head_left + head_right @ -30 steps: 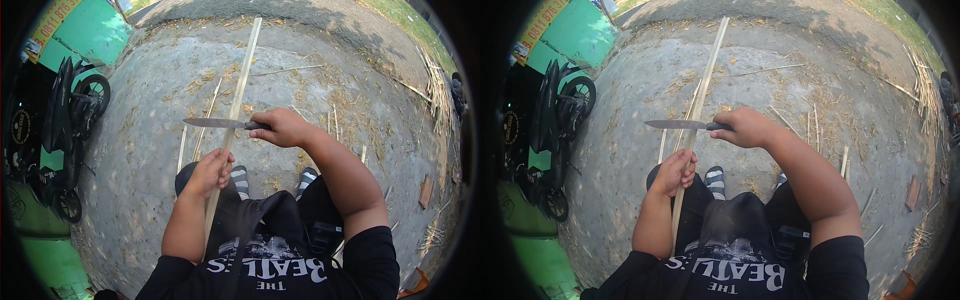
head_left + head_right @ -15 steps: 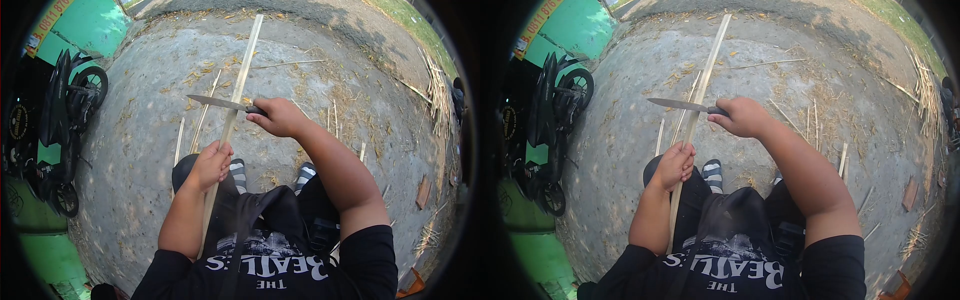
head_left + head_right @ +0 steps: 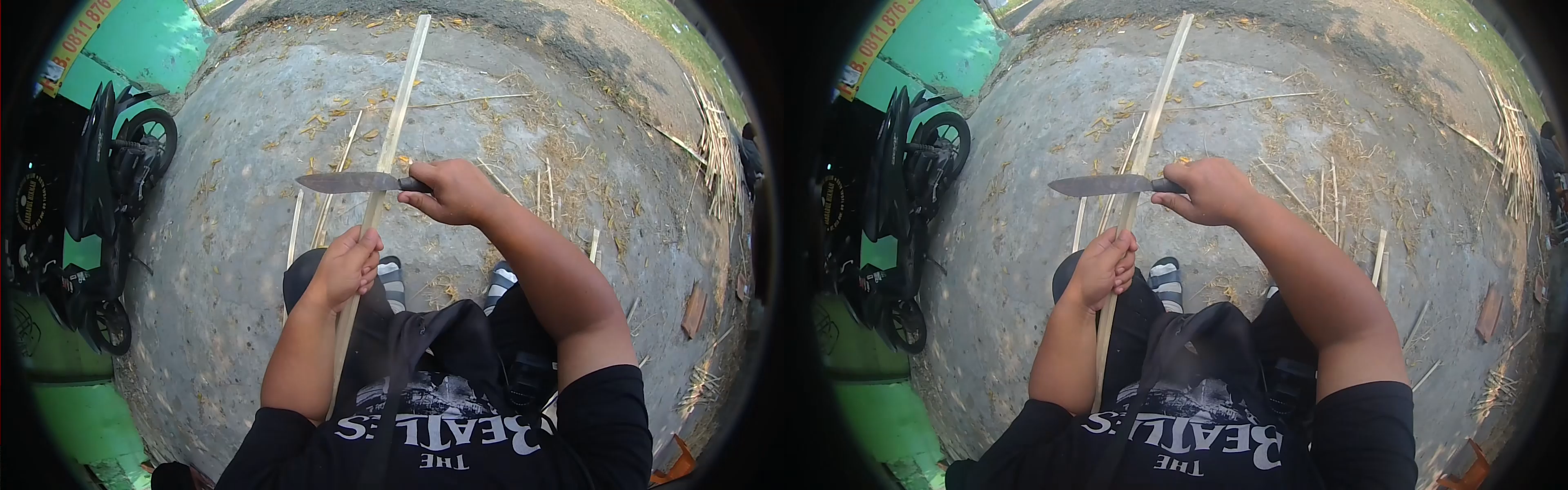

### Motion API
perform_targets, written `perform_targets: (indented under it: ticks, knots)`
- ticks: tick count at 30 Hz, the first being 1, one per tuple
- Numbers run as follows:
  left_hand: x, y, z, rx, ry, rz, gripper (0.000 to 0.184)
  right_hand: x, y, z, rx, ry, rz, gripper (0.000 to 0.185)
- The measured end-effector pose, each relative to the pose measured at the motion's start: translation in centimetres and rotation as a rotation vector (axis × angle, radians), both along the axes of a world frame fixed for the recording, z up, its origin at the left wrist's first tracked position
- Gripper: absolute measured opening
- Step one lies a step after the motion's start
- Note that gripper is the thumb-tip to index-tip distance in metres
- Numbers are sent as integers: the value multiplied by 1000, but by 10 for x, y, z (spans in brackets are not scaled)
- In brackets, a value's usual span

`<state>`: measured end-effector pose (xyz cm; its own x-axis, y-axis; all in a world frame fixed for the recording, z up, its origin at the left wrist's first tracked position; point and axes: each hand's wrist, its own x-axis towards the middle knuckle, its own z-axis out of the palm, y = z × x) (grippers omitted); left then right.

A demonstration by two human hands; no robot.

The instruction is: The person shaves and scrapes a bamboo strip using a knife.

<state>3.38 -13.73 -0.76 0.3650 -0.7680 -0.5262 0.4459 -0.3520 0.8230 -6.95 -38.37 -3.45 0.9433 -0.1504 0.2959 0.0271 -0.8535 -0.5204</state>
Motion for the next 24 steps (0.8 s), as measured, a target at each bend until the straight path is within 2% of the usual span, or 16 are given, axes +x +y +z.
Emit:
perform_targets:
  ticks: [2, 5, 6, 13, 17, 18, 21, 24]
  knots:
    - [1, 0, 0, -10, 2, 5, 30, -4, 2, 7, -51, 28, 30, 45]
    - [-1, 2, -1, -19, 4, 16, 30, 0, -4, -1, 38, 9, -83, 45]
    - [-1, 2, 0, -17, 6, 22, 30, 2, -10, 2, 88, 82, -113, 45]
    - [2, 3, 1, -48, 38, 19, 29, -5, -5, 4, -14, 80, 2, 45]
    - [2, 6, -1, -46, 47, 17, 29, -3, -31, 2, 148, 139, -206, 47]
    - [1, 5, 0, -38, 40, 20, 29, -3, -26, 5, 150, 131, -202, 48]
    - [1, 2, 2, -33, 39, 15, 30, -6, -2, 12, 7, 155, 25, 49]
    - [0, 3, 0, -17, 2, -6, 30, -3, -7, 2, 152, 123, -55, 49]
